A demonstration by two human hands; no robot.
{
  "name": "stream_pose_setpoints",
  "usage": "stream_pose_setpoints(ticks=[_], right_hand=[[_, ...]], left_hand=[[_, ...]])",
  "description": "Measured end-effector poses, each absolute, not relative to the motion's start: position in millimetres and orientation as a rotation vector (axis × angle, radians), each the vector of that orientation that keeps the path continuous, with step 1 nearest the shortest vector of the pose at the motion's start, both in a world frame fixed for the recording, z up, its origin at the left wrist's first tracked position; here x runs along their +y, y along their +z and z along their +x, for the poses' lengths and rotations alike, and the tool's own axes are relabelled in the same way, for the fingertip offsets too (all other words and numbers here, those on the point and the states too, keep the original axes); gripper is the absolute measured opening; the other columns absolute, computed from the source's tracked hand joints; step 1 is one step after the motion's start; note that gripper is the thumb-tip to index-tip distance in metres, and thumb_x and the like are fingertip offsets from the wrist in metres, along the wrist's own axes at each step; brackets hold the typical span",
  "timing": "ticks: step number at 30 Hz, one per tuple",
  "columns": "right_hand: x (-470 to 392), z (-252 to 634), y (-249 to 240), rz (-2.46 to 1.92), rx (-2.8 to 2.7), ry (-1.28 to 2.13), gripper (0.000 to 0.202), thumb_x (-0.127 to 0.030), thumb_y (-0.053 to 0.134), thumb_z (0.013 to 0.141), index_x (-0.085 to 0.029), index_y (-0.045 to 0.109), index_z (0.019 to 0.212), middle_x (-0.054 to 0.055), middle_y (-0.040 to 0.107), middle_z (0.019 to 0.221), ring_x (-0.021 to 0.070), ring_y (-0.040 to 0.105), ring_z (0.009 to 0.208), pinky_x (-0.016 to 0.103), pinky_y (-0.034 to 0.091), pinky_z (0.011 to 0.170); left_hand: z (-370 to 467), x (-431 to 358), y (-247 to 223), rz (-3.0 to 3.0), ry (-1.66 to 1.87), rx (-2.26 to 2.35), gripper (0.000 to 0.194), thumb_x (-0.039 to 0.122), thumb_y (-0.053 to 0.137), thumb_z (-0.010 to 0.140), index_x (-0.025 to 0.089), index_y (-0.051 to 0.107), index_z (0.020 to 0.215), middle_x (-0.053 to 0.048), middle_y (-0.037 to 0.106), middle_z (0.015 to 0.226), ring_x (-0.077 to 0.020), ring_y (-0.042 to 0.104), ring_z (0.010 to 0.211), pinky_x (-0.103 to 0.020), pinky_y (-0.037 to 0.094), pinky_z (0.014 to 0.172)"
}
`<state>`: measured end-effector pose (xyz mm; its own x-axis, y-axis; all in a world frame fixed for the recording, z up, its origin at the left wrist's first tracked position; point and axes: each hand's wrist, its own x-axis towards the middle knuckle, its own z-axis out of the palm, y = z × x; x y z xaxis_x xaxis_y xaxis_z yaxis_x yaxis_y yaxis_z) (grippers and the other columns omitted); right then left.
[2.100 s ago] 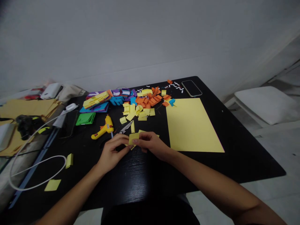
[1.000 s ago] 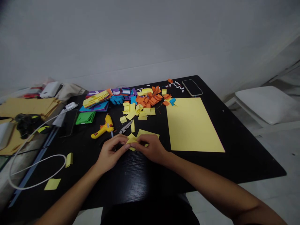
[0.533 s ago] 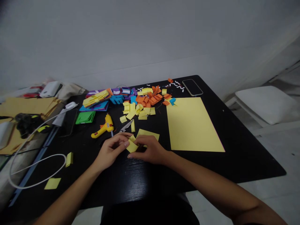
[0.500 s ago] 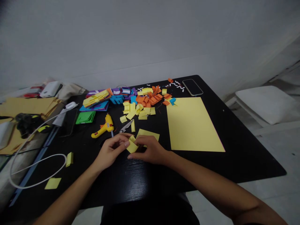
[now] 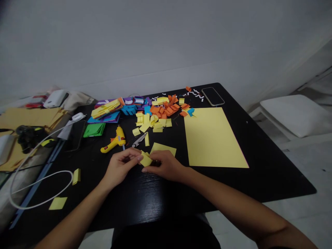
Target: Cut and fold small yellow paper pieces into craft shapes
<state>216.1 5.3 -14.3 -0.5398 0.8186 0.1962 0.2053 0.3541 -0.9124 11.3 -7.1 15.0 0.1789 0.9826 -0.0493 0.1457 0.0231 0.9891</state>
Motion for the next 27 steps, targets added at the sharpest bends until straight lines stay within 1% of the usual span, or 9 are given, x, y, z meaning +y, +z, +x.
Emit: stream_pose_setpoints(ticks=[3,9,12,14,16,18,19,22,27], right_hand=[[5.4,217.6,-12.1,-0.922,-1.972,1.183,0.040,-0.040,0.081,0.082,-0.015,0.056,0.062,-0.006,0.045,0.057,0.0091,0.043,0.057,0.023,0.030,0.056],[4.9,218.7,-10.0,-0.958,-1.968,1.169,0.041,-0.039,0.081,0.081,-0.015,0.055,0.060,-0.007,0.043,0.055,0.0081,0.040,0.055,0.023,0.029,0.054],[3.9,217.2,-10.3,-0.955,-1.932,1.194,0.039,-0.039,0.081,0.081,-0.015,0.058,0.061,-0.006,0.046,0.055,0.0084,0.042,0.055,0.022,0.031,0.054],[3.2,216.0,-11.1,-0.954,-1.885,1.231,0.031,-0.038,0.081,0.081,-0.016,0.064,0.070,-0.005,0.054,0.059,0.0095,0.049,0.057,0.022,0.037,0.055],[2.6,215.1,-12.1,-0.949,-1.810,1.273,0.024,-0.036,0.081,0.080,-0.017,0.068,0.088,-0.003,0.062,0.067,0.0111,0.056,0.060,0.022,0.045,0.058],[2.0,214.6,-12.7,-0.932,-1.741,1.290,0.033,-0.032,0.081,0.080,-0.019,0.067,0.106,-0.001,0.066,0.076,0.0122,0.061,0.064,0.024,0.051,0.062],[1.7,214.5,-12.8,-0.924,-1.721,1.278,0.036,-0.031,0.080,0.080,-0.020,0.065,0.112,-0.001,0.066,0.078,0.0124,0.062,0.066,0.024,0.053,0.064],[0.7,214.7,-12.4,-0.911,-1.717,1.198,0.038,-0.026,0.076,0.082,-0.021,0.063,0.117,-0.001,0.065,0.081,0.0124,0.062,0.068,0.025,0.055,0.067],[-0.5,215.5,-11.6,-0.926,-1.753,1.110,0.039,-0.023,0.072,0.084,-0.019,0.061,0.121,0.002,0.068,0.085,0.0138,0.064,0.070,0.026,0.056,0.067]], left_hand=[[12.0,-7.4,13.9,1.387,0.997,1.185,0.013,0.028,0.078,0.081,0.015,0.076,0.078,-0.004,0.073,0.078,-0.0106,0.062,0.061,-0.021,0.050,0.059],[12.7,-8.2,12.8,1.415,1.018,1.195,0.012,0.027,0.078,0.081,0.015,0.077,0.078,-0.007,0.075,0.088,-0.0104,0.060,0.063,-0.022,0.048,0.059],[11.0,-7.6,12.6,1.419,1.029,1.196,0.012,0.027,0.078,0.080,0.016,0.076,0.077,-0.007,0.075,0.090,-0.0108,0.061,0.065,-0.022,0.048,0.061],[9.4,-6.6,12.9,1.408,1.029,1.192,0.013,0.028,0.079,0.080,0.016,0.076,0.077,-0.006,0.075,0.088,-0.0111,0.062,0.066,-0.022,0.049,0.061],[8.1,-5.4,13.8,1.378,1.017,1.191,0.016,0.031,0.079,0.081,0.016,0.075,0.078,-0.005,0.074,0.083,-0.0115,0.063,0.065,-0.022,0.050,0.061],[7.5,-4.3,15.2,1.332,1.000,1.192,0.020,0.034,0.079,0.081,0.015,0.074,0.079,-0.003,0.072,0.074,-0.0120,0.063,0.062,-0.022,0.050,0.060],[7.5,-3.8,16.0,1.309,0.989,1.192,0.021,0.036,0.079,0.081,0.015,0.073,0.080,-0.002,0.071,0.070,-0.0123,0.063,0.060,-0.022,0.050,0.060],[8.7,-2.8,17.2,1.241,0.962,1.198,0.024,0.038,0.079,0.080,0.015,0.073,0.080,-0.001,0.069,0.061,-0.0125,0.063,0.056,-0.022,0.050,0.058],[12.1,-3.1,13.8,1.069,0.940,1.212,0.024,0.037,0.082,0.076,0.014,0.076,0.077,-0.004,0.073,0.068,-0.0125,0.065,0.056,-0.023,0.052,0.059]])
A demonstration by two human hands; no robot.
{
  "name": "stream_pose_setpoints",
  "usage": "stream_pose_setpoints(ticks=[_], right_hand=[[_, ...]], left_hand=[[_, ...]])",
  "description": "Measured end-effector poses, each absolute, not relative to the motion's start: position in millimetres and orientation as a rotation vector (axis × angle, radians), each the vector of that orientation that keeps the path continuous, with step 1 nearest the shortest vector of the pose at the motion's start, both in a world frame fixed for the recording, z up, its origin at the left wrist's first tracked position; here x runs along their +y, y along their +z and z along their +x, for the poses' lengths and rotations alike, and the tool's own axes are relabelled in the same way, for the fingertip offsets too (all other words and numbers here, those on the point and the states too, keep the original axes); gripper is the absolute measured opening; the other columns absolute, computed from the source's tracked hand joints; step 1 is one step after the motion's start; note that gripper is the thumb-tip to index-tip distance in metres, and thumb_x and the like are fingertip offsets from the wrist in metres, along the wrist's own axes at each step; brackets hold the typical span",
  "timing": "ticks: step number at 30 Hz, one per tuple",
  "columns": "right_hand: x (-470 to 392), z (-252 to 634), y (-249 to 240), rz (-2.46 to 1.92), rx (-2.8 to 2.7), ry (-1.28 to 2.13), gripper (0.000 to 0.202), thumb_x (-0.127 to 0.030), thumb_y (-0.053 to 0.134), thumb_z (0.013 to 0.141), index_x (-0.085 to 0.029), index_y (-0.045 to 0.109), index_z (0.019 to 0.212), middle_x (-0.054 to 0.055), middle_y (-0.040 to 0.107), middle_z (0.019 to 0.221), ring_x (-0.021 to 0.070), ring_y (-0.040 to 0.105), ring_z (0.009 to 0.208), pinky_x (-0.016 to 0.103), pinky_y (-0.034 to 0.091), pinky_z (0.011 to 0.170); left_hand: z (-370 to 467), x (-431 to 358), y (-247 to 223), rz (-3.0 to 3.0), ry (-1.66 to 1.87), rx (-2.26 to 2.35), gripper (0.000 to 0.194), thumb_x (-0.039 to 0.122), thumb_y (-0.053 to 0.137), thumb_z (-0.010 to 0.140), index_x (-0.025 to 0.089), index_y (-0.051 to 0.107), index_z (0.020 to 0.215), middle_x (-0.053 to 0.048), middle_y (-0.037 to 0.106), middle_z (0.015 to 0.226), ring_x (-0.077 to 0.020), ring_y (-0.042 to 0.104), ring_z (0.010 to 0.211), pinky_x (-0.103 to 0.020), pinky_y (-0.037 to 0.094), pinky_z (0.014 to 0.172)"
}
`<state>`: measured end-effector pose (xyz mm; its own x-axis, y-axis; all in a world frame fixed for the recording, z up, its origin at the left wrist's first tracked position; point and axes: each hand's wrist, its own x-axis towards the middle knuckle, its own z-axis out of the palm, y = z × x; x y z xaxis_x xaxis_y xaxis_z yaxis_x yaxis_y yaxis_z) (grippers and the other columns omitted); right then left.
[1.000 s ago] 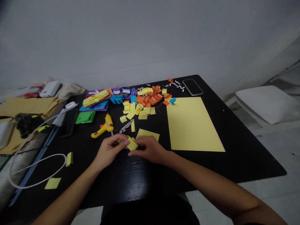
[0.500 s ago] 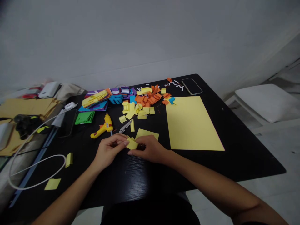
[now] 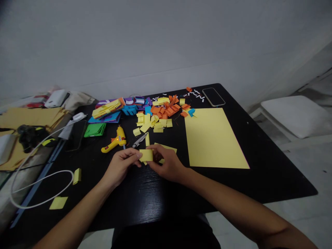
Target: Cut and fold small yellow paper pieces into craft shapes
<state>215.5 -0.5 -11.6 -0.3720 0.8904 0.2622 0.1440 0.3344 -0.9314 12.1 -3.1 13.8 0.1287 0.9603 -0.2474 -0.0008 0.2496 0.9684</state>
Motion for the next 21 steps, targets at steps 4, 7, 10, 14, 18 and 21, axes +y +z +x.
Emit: stream_pose_setpoints(ticks=[4,7,10,14,18,21], right_hand=[[-2.2,215.9,-10.4,-0.930,-1.774,1.094,0.039,-0.020,0.064,0.086,-0.016,0.059,0.125,0.003,0.071,0.085,0.0143,0.065,0.068,0.027,0.056,0.067],[-3.5,215.6,-9.9,-0.926,-1.796,1.107,0.043,-0.017,0.060,0.088,-0.017,0.056,0.131,0.002,0.071,0.081,0.0148,0.067,0.068,0.028,0.056,0.069],[-3.8,215.4,-10.2,-0.904,-1.803,1.130,0.044,-0.016,0.058,0.089,-0.016,0.053,0.133,0.001,0.072,0.079,0.0155,0.069,0.069,0.030,0.056,0.071],[-3.8,216.5,-9.1,-0.874,-1.776,1.171,0.047,-0.014,0.059,0.087,-0.018,0.052,0.134,0.002,0.073,0.081,0.0163,0.071,0.073,0.031,0.057,0.074],[-3.2,217.7,-6.7,-0.839,-1.660,1.360,0.053,-0.018,0.066,0.086,-0.021,0.049,0.136,0.004,0.072,0.092,0.0166,0.072,0.080,0.033,0.058,0.078],[-1.2,216.1,-7.8,-0.881,-1.517,1.493,0.046,-0.028,0.069,0.088,-0.020,0.054,0.130,0.004,0.071,0.092,0.0169,0.071,0.079,0.032,0.059,0.075]], left_hand=[[13.2,-3.7,10.5,0.935,0.932,1.186,0.020,0.032,0.085,0.072,0.014,0.078,0.075,-0.003,0.074,0.071,-0.0109,0.065,0.057,-0.021,0.052,0.059],[12.5,-3.8,9.0,0.925,0.955,1.198,0.017,0.029,0.086,0.071,0.014,0.078,0.075,-0.003,0.074,0.071,-0.0107,0.065,0.058,-0.020,0.052,0.061],[11.5,-4.2,8.3,0.949,0.978,1.215,0.015,0.028,0.084,0.073,0.015,0.078,0.075,-0.003,0.074,0.071,-0.0109,0.066,0.061,-0.020,0.052,0.063],[10.2,-4.1,9.0,1.004,1.003,1.237,0.014,0.028,0.083,0.074,0.015,0.078,0.076,-0.003,0.074,0.070,-0.0120,0.065,0.062,-0.021,0.051,0.064],[9.5,-2.8,11.0,1.118,0.999,1.255,0.015,0.029,0.082,0.076,0.015,0.077,0.071,-0.002,0.072,0.069,-0.0119,0.063,0.065,-0.021,0.049,0.064],[10.8,-3.3,13.0,1.199,0.991,1.252,0.018,0.031,0.082,0.075,0.015,0.076,0.068,-0.003,0.072,0.072,-0.0134,0.064,0.066,-0.023,0.050,0.064]])
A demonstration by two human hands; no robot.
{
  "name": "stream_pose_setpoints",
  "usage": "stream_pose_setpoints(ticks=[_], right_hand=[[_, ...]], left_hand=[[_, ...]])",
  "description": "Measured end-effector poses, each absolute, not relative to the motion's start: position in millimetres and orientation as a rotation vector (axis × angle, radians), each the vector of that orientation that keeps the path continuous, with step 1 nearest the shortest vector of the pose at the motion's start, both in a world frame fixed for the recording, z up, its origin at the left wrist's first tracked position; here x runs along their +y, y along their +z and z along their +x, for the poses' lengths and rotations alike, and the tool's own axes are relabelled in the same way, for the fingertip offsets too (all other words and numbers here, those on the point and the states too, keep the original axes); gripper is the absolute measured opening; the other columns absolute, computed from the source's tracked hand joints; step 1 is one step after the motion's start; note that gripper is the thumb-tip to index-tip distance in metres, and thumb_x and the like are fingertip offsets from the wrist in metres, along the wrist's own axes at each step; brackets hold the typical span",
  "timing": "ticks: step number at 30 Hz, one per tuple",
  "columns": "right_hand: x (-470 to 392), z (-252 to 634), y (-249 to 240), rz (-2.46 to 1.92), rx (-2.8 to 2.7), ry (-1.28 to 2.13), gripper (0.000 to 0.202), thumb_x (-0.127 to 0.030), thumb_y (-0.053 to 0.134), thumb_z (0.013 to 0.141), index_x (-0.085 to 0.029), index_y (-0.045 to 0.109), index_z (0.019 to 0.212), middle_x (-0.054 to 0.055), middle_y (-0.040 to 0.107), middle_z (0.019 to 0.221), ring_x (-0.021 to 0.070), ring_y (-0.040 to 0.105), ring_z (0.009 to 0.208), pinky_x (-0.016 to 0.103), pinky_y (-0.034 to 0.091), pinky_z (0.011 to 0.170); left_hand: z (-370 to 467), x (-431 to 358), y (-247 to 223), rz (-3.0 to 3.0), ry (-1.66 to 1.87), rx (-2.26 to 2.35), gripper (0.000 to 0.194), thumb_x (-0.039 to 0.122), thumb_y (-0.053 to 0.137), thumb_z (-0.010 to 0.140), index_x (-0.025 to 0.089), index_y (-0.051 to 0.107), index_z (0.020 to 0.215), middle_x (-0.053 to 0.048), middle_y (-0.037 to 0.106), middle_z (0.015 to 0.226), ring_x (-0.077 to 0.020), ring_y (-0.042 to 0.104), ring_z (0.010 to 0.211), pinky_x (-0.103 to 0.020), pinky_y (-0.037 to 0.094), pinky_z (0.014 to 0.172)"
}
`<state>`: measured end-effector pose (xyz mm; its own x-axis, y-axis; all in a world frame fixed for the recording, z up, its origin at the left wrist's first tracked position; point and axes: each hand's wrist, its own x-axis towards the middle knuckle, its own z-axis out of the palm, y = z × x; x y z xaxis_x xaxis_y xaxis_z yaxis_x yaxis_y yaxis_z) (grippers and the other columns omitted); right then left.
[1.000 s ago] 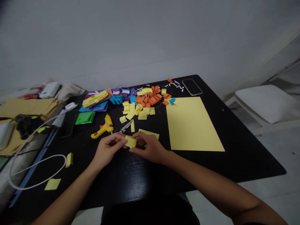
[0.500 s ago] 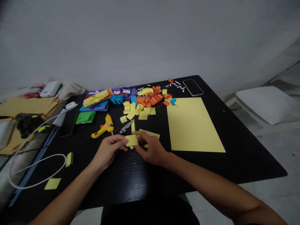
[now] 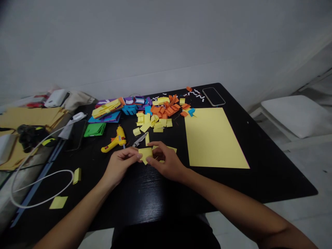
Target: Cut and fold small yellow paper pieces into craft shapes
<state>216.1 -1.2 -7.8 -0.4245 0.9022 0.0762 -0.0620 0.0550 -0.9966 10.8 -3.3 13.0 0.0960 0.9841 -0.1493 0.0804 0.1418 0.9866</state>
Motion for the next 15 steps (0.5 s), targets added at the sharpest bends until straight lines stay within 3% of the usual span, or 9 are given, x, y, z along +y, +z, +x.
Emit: stream_pose_setpoints(ticks=[10,15], right_hand=[[1,212,-10,-0.977,-1.357,1.481,0.024,-0.034,0.078,0.082,-0.019,0.068,0.099,0.003,0.073,0.090,0.0156,0.069,0.078,0.030,0.058,0.074],[0,211,-8,-0.986,-1.321,1.505,0.022,-0.034,0.079,0.081,-0.019,0.068,0.092,0.003,0.072,0.085,0.0147,0.068,0.072,0.028,0.057,0.067]], left_hand=[[19,-13,13,1.282,1.036,1.228,0.021,0.031,0.083,0.074,0.014,0.072,0.072,-0.005,0.073,0.087,-0.0130,0.066,0.069,-0.024,0.052,0.064],[22,-13,11,1.209,1.116,1.184,0.026,0.027,0.086,0.072,0.016,0.063,0.076,0.000,0.069,0.075,-0.0106,0.063,0.064,-0.022,0.052,0.064]])
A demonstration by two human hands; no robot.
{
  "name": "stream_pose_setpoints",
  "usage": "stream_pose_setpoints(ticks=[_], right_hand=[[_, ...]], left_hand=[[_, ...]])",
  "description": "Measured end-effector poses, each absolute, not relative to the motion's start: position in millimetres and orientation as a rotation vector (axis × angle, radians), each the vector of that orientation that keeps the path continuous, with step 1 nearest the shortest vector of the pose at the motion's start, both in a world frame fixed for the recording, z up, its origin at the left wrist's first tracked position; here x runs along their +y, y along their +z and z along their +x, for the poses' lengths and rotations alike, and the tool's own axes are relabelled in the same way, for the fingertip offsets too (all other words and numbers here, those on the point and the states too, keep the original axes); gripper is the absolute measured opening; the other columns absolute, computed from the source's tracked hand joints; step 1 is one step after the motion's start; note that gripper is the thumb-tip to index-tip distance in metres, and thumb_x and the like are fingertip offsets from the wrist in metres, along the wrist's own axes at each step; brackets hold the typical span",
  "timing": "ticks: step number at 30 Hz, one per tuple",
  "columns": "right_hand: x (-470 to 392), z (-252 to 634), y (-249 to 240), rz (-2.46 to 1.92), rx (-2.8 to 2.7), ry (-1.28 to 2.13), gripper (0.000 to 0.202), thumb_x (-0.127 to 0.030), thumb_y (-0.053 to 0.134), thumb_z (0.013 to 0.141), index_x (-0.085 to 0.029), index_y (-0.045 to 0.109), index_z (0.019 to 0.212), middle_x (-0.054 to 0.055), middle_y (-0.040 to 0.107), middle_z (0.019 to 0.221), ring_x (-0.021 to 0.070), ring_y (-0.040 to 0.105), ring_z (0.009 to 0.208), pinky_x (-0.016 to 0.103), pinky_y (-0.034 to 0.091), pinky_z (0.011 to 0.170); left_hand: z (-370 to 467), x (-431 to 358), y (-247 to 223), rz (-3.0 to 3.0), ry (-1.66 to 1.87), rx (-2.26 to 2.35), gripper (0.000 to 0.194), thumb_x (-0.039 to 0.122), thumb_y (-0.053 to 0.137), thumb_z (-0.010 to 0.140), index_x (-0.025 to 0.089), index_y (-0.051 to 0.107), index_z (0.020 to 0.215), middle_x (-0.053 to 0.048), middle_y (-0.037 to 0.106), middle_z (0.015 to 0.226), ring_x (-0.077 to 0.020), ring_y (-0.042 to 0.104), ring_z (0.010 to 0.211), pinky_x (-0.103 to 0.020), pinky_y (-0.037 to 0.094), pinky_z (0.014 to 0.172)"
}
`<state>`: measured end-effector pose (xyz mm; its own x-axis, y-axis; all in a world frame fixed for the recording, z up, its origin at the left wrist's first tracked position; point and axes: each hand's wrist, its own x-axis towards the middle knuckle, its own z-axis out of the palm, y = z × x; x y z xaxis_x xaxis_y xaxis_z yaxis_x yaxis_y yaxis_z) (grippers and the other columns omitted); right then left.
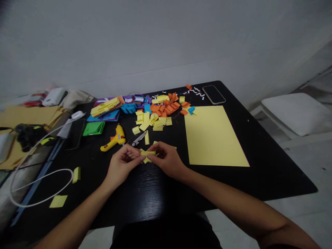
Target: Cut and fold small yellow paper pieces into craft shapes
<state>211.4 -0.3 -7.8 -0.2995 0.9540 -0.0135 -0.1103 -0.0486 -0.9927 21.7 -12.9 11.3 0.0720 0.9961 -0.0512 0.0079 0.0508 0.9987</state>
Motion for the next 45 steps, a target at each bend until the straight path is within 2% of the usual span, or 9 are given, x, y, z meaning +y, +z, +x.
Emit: stream_pose_setpoints(ticks=[5,9,15,21,25,33,40,45], right_hand=[[-0.4,210.9,-8.3,-0.993,-1.341,1.431,0.022,-0.036,0.079,0.081,-0.020,0.071,0.094,0.004,0.074,0.089,0.0160,0.069,0.077,0.029,0.057,0.069],[0.6,211.9,-8.6,-1.030,-1.381,1.372,0.018,-0.036,0.079,0.082,-0.020,0.075,0.090,0.003,0.074,0.082,0.0159,0.067,0.073,0.029,0.055,0.068],[-0.8,211.1,-5.6,-1.014,-1.326,1.380,0.017,-0.033,0.081,0.080,-0.020,0.076,0.090,0.002,0.076,0.083,0.0149,0.067,0.072,0.028,0.054,0.066],[-1.7,211.1,-3.4,-1.031,-1.335,1.389,0.015,-0.033,0.081,0.079,-0.020,0.077,0.085,0.002,0.076,0.078,0.0149,0.066,0.068,0.029,0.053,0.063],[-1.2,211.4,-3.7,-1.003,-1.340,1.385,0.015,-0.032,0.081,0.079,-0.020,0.077,0.086,0.002,0.076,0.079,0.0150,0.067,0.069,0.028,0.053,0.064],[-3.1,211.0,1.1,-0.989,-1.368,1.364,0.013,-0.032,0.081,0.080,-0.020,0.080,0.086,0.004,0.078,0.084,0.0164,0.070,0.075,0.029,0.055,0.069],[3.7,215.9,0.6,-0.959,-1.215,1.658,0.015,-0.030,0.085,0.074,-0.020,0.079,0.083,0.001,0.076,0.078,0.0152,0.069,0.072,0.030,0.055,0.072],[5.7,216.3,1.0,-0.904,-1.131,1.787,0.016,-0.029,0.086,0.072,-0.020,0.077,0.081,0.000,0.075,0.079,0.0132,0.068,0.071,0.029,0.055,0.072]], left_hand=[[24.0,-12.4,11.2,1.232,1.152,1.156,0.028,0.025,0.086,0.072,0.017,0.066,0.090,0.002,0.067,0.073,-0.0104,0.063,0.065,-0.022,0.054,0.066],[23.7,-13.4,10.3,1.276,1.150,1.136,0.029,0.021,0.084,0.074,0.018,0.072,0.100,0.000,0.072,0.080,-0.0125,0.068,0.073,-0.024,0.057,0.074],[22.7,-17.2,12.2,1.363,1.089,1.212,0.011,0.026,0.077,0.084,0.018,0.077,0.092,-0.003,0.076,0.079,-0.0127,0.068,0.067,-0.024,0.057,0.066],[23.6,-15.8,14.9,1.307,1.092,1.243,0.021,0.031,0.079,0.081,0.017,0.076,0.096,-0.002,0.074,0.078,-0.0128,0.066,0.063,-0.024,0.056,0.063],[21.7,-14.2,15.0,1.364,1.018,1.271,0.016,0.032,0.076,0.085,0.016,0.076,0.087,-0.002,0.073,0.073,-0.0117,0.064,0.061,-0.022,0.053,0.062],[21.2,-18.3,15.0,1.543,1.097,1.250,0.010,0.025,0.074,0.086,0.015,0.075,0.085,0.000,0.071,0.068,-0.0102,0.062,0.061,-0.020,0.051,0.060],[16.4,-13.6,18.6,1.400,1.029,1.073,0.012,0.024,0.073,0.088,0.014,0.076,0.095,-0.001,0.072,0.066,-0.0119,0.068,0.060,-0.022,0.057,0.062],[14.7,-11.7,20.0,1.327,1.036,1.009,0.010,0.022,0.077,0.085,0.014,0.078,0.092,-0.002,0.074,0.066,-0.0119,0.068,0.058,-0.022,0.058,0.058]])
